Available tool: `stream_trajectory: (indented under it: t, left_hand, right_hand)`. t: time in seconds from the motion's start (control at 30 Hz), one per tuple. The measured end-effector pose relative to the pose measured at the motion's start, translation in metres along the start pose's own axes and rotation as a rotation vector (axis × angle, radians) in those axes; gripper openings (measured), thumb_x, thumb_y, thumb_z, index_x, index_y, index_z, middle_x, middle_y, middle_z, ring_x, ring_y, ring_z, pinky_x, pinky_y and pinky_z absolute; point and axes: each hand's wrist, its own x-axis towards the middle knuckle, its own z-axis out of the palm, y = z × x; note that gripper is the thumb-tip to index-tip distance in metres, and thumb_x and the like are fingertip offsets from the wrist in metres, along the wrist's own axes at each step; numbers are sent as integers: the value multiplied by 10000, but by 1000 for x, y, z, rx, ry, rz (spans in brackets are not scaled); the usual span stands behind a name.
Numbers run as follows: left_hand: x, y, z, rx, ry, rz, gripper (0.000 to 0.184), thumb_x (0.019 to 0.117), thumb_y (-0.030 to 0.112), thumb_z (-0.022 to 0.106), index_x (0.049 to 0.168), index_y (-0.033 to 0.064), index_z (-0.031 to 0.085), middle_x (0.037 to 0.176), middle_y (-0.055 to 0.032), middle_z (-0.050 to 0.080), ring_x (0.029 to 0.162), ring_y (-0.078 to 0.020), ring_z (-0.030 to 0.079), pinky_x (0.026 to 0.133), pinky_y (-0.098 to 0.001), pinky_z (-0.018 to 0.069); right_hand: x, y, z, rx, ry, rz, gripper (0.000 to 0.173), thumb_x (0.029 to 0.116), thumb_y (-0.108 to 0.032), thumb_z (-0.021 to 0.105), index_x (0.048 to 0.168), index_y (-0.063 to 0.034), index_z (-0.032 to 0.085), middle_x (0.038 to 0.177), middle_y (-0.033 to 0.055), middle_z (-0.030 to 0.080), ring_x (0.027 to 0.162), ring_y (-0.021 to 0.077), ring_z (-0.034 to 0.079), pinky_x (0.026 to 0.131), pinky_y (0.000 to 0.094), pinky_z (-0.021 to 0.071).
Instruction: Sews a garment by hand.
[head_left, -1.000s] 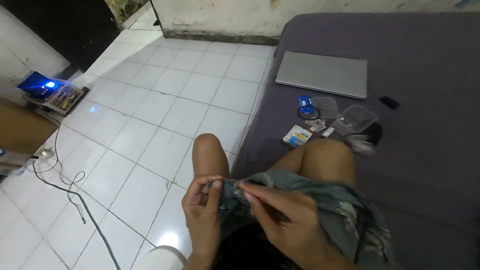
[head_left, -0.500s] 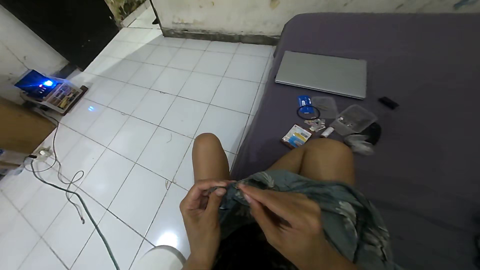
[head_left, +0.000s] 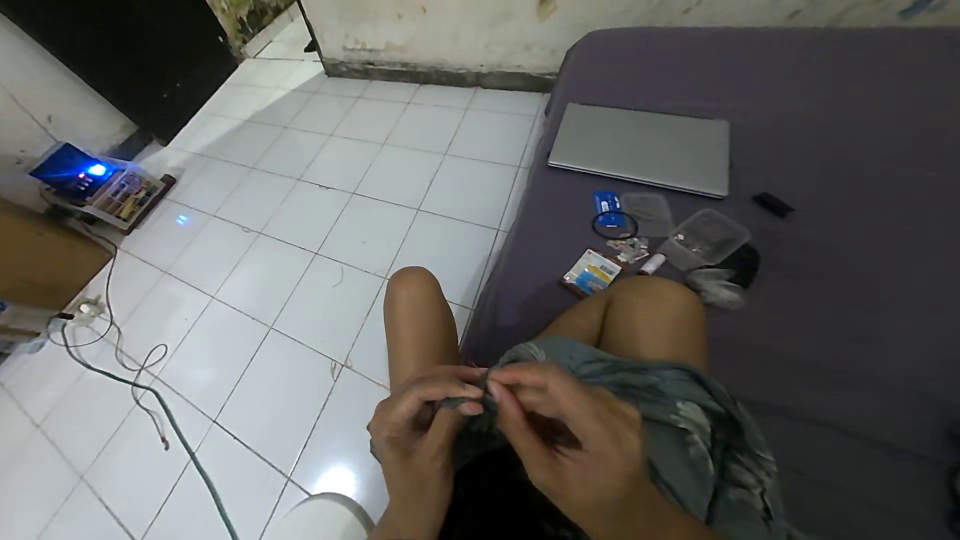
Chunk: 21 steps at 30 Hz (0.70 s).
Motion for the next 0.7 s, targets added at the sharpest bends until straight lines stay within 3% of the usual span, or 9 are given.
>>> stream_trajectory:
  t: [0.1, 0.23, 0.3, 0.37, 0.4, 0.57, 0.67, 0.7]
  left_hand:
    - [-1, 0, 2, -14, 20, -15, 164, 1000, 259, 622, 1055, 209, 768, 1051, 118, 765, 982, 40, 698, 849, -134, 560]
    - [-1, 1, -1, -68, 31, -64, 176, 1002, 271, 612, 1051, 205, 767, 1001, 89, 776, 927, 13, 721, 819, -151, 578]
    - [-1, 1, -1, -75, 23, -83, 172, 999, 278, 613, 1045, 213, 766, 992, 105, 775, 921, 26, 716, 821, -140, 572]
    - [-1, 1, -2, -76, 17, -104, 172, 994, 298, 617, 1039, 230, 768, 979, 117, 774, 912, 36, 713, 816, -137, 570]
    - [-1, 1, -3, -75, 15, -117, 170, 990, 309, 619, 1032, 238, 767, 970, 129, 770, 901, 48, 706, 805, -129, 565]
    - [-3, 2, -4, -74, 26, -142, 157, 975, 309, 637, 1021, 238, 769, 934, 156, 752, 848, 86, 680, 750, -99, 548]
    - [-1, 3, -6, -100, 1, -146, 176, 985, 305, 625, 1033, 220, 770, 956, 111, 772, 887, 39, 712, 795, -136, 573]
    - [-1, 4, -6, -114, -6, -157, 182, 986, 310, 623, 1032, 215, 771, 959, 91, 780, 893, 14, 725, 807, -157, 586]
  right_hand:
    - [0, -1, 2, 97, -26, 67, 187, 987, -95, 613, 1123, 31, 588, 611, 18, 546, 520, -39, 497, 531, 61, 432]
    - [1, 0, -9, 218, -141, 175, 305, 1054, -212, 553, 1239, 28, 577, 664, 11, 615, 543, -63, 529, 521, 75, 447]
    - [5, 6, -13, 184, -136, 144, 319, 1071, -230, 515, 1141, 40, 671, 694, 22, 599, 593, -63, 505, 566, 66, 421]
    - [12, 11, -16, 182, -161, 156, 313, 1049, -222, 541, 974, 19, 726, 771, 16, 609, 665, -87, 487, 603, 42, 391]
    - [14, 14, -18, 235, -198, 187, 296, 1030, -223, 576, 948, 12, 735, 817, 8, 603, 690, -105, 477, 606, 27, 383]
    - [21, 26, -21, 589, -329, 344, 171, 950, -251, 707, 956, -96, 780, 943, -90, 608, 767, -133, 501, 632, 24, 416]
    - [21, 27, -20, 752, -340, 414, 183, 1017, -294, 616, 995, -156, 733, 1019, -127, 654, 866, -103, 575, 722, 69, 484]
    - [21, 26, -20, 829, -316, 476, 194, 1039, -302, 572, 1024, -175, 718, 1006, -143, 672, 814, -105, 571, 689, 79, 471]
